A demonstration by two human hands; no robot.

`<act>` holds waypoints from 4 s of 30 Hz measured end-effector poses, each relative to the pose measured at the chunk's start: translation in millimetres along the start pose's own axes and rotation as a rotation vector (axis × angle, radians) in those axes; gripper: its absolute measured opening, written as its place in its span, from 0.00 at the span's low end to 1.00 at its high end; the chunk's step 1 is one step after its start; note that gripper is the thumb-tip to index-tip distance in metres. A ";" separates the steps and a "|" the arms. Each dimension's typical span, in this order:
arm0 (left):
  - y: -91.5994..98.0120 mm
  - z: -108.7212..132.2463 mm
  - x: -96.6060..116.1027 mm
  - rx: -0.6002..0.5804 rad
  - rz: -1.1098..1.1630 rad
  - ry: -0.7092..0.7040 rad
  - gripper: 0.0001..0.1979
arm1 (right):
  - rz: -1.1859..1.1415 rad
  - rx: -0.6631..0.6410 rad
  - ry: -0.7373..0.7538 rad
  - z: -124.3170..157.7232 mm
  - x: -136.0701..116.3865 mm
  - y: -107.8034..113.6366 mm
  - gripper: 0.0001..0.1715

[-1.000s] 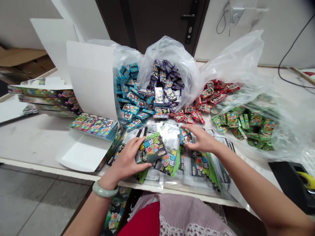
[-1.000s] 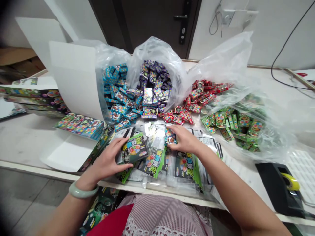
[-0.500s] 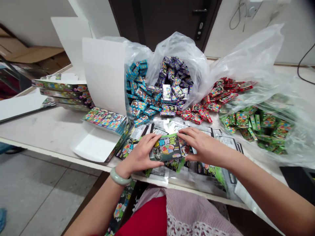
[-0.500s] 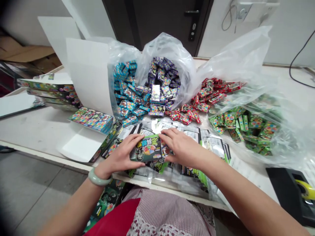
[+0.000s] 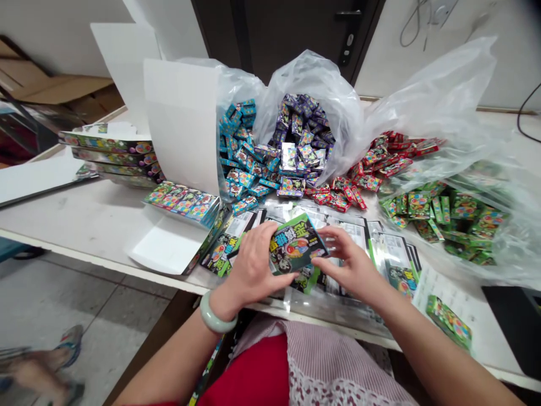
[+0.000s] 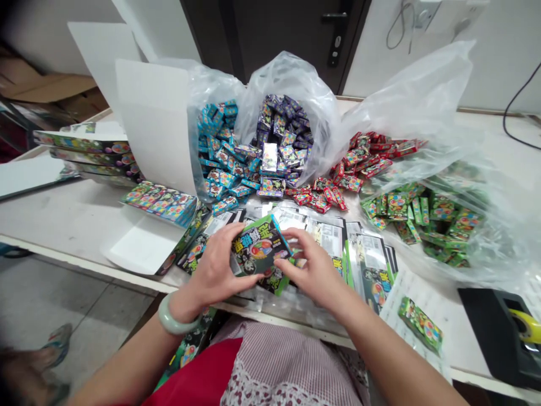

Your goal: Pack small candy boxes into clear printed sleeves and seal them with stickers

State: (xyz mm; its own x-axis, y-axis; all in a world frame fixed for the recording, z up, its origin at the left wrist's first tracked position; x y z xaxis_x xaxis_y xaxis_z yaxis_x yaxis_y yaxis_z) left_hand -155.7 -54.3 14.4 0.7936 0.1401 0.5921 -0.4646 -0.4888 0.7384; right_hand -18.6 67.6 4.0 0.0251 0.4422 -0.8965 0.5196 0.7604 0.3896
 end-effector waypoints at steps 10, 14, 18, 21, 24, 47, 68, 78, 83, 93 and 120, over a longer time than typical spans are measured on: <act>-78.4 4.6 12.4 -0.092 0.981 0.392 0.30 | -0.140 0.514 -0.083 37.9 21.0 49.7 0.23; -94.8 22.1 8.9 -0.242 0.854 0.362 0.33 | -0.133 0.548 -0.159 70.6 47.2 29.6 0.20; -96.6 27.1 12.4 -0.398 0.724 0.257 0.32 | -0.078 0.501 -0.162 82.3 53.0 22.6 0.14; -91.6 16.7 17.3 -0.365 0.709 0.235 0.24 | -0.104 0.417 -0.168 75.6 51.7 29.6 0.09; -80.6 -0.3 23.3 -0.195 0.762 0.245 0.07 | -0.146 0.333 -0.155 64.6 46.2 40.5 0.08; -70.7 -29.1 41.7 -0.323 0.894 0.257 0.04 | -0.189 0.045 -0.244 35.3 20.1 35.6 0.09; -66.4 -22.4 53.3 -0.461 0.765 -0.033 0.05 | 0.189 0.147 0.197 64.3 1.2 41.5 0.04; -86.8 -7.4 28.2 -0.362 0.852 0.194 0.18 | 0.156 0.378 0.180 71.7 12.3 35.7 0.07; -74.2 -13.4 43.4 -0.291 0.681 0.003 0.07 | 0.097 0.435 0.139 69.4 14.2 34.3 0.05; -90.9 -23.1 33.6 -0.222 0.564 0.076 0.05 | 0.185 0.306 -0.147 100.9 38.0 93.2 0.17; -96.7 -26.2 51.9 -0.239 0.602 -0.013 0.04 | 0.145 0.587 -0.417 183.7 69.9 200.9 0.17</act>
State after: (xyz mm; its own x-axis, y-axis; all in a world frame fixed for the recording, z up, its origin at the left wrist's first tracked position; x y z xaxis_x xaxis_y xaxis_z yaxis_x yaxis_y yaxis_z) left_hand -79.9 22.8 -17.7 0.3712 -0.1095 0.9221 -0.9031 -0.2733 0.3311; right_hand 244.3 163.9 -19.1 0.3904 0.2125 -0.8958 0.8552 0.2766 0.4383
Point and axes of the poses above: each hand's wrist, its own z-axis away from the middle knuckle, its own y-axis out of the back of the hand, x = y × z, the point moved 8 cm from there along -z, towards the middle knuckle, and after that the axes turned 8 degrees about y, right-handed, at the moved point
